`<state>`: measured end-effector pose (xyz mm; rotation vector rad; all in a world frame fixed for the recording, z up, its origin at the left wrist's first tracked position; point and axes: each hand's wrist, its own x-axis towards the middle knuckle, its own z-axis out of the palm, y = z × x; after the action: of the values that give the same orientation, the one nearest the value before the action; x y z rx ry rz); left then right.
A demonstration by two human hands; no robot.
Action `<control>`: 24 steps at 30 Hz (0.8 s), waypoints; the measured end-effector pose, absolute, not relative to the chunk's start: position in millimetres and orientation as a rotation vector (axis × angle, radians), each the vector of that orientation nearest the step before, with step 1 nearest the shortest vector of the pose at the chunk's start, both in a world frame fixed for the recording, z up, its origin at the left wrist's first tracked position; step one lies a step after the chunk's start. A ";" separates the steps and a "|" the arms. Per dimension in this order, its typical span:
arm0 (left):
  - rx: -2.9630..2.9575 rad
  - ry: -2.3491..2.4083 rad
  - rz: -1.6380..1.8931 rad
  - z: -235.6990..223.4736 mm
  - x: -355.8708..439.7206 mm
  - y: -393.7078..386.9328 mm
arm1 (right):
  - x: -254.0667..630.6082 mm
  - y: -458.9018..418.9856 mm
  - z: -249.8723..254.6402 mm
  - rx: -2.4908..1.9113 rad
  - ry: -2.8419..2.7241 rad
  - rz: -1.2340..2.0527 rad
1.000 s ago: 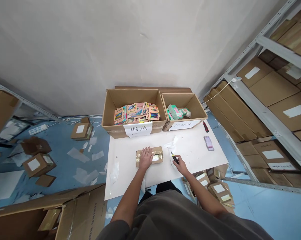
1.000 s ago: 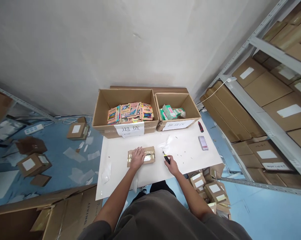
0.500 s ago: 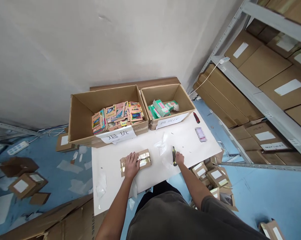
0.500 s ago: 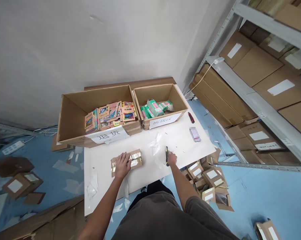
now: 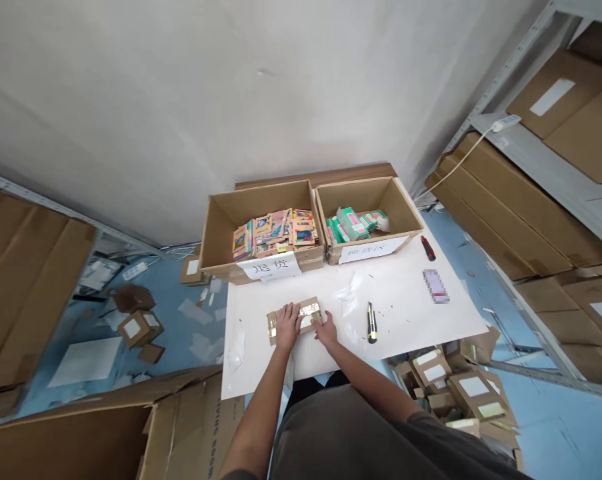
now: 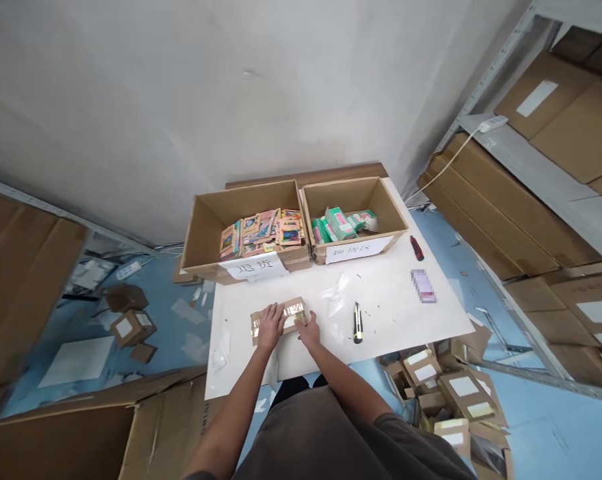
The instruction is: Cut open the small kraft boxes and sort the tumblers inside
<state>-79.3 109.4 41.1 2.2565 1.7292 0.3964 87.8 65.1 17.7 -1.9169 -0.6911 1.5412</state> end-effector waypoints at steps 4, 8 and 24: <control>2.107 2.019 0.374 51.3 -91.4 103.7 | 80.2 117.4 30.7 -2.043 -0.981 1.411; 2.023 2.146 0.313 57.8 -116.9 85.3 | 51.0 170.6 48.7 -2.193 -1.318 1.267; 1.503 1.731 0.739 31.6 -222.5 87.9 | -25.7 92.6 57.4 -2.012 -1.289 1.089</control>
<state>-222.5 87.9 31.6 1.5033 1.7314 0.7392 -25.7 92.6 57.4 -2.0116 -1.2891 1.0891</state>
